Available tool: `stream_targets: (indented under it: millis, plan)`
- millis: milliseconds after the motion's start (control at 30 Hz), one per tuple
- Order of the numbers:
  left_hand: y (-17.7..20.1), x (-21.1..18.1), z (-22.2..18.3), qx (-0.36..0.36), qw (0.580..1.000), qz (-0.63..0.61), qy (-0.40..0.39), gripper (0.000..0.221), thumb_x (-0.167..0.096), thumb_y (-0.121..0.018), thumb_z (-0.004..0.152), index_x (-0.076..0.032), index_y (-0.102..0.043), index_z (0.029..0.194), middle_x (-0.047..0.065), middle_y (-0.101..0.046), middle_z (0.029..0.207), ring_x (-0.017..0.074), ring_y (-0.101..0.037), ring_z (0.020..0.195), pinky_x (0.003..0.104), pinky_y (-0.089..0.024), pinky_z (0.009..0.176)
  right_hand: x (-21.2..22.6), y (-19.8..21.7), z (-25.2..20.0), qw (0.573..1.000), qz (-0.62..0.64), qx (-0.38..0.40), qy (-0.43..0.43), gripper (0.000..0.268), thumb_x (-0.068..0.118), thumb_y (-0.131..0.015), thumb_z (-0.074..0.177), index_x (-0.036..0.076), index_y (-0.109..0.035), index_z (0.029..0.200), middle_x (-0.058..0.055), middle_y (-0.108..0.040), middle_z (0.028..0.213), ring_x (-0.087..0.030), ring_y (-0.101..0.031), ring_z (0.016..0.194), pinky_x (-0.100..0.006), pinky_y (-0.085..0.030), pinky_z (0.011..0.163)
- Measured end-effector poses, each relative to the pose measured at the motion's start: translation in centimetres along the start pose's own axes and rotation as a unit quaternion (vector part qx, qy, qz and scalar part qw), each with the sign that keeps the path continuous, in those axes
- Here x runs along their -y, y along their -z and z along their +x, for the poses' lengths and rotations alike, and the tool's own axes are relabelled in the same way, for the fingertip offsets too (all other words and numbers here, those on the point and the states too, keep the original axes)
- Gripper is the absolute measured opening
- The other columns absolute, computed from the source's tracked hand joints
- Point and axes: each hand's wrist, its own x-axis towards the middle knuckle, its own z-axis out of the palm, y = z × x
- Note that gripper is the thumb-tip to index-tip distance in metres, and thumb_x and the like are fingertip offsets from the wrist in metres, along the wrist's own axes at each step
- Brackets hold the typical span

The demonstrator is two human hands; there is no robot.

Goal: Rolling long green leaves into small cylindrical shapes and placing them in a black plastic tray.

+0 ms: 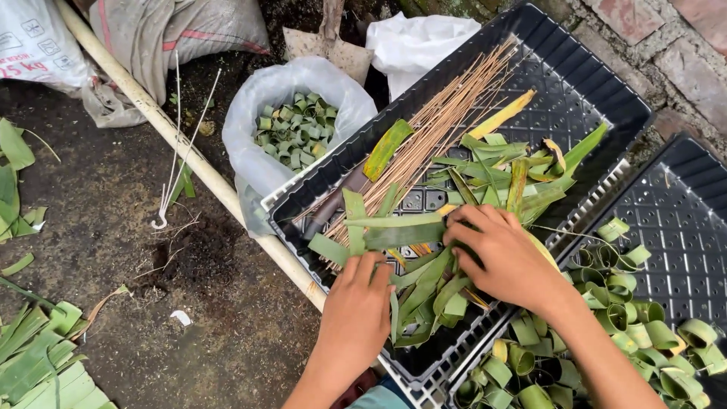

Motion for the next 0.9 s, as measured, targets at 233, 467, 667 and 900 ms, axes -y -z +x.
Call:
stream_targets:
  millis: [233,467,667,900]
  plan:
    - [1.6,-0.1,1.9,-0.047,0.998,-0.021,0.036,0.015,-0.004,-0.056,0.098,-0.001,-0.059,0.112,0.015,-0.058,0.118,0.0322,-0.057,0.103,0.044,-0.056,0.075,0.3,-1.5,1.6,0.982,-0.068,-0.178,0.000,0.024,0.027,-0.065,0.098,0.012,-0.064,0.117,-0.006,-0.066,0.109,-0.028,-0.063,0.099,-0.041,-0.052,0.076]
    - [0.8,1.2,2.6,-0.014,0.998,0.060,0.033,0.049,0.009,-0.060,0.082,-0.004,-0.056,0.129,0.015,-0.057,0.121,0.0351,-0.052,0.106,0.048,-0.053,0.079,-0.3,-1.8,1.1,0.993,-0.033,-0.058,-0.100,0.028,0.032,-0.073,0.090,0.019,-0.061,0.111,-0.001,-0.066,0.108,-0.025,-0.055,0.102,-0.042,-0.044,0.085]
    - [0.0,1.6,2.3,-0.030,0.997,0.061,0.025,0.036,0.007,-0.061,0.083,-0.005,-0.061,0.117,0.012,-0.059,0.109,0.0329,-0.054,0.100,0.046,-0.053,0.078,-0.4,-2.6,0.3,0.995,0.006,-0.078,-0.070,0.014,0.023,-0.072,0.092,0.021,-0.063,0.102,0.003,-0.062,0.101,-0.021,-0.052,0.100,-0.037,-0.035,0.086]
    - [1.6,1.1,1.5,-0.093,0.993,-0.051,0.053,0.010,-0.005,-0.054,0.098,-0.006,-0.063,0.104,0.006,-0.058,0.102,0.0255,-0.056,0.097,0.040,-0.052,0.075,0.2,-2.9,-0.7,0.986,0.063,-0.142,-0.064,0.024,0.036,-0.069,0.095,0.024,-0.066,0.115,0.003,-0.061,0.112,-0.021,-0.053,0.102,-0.041,-0.029,0.098]
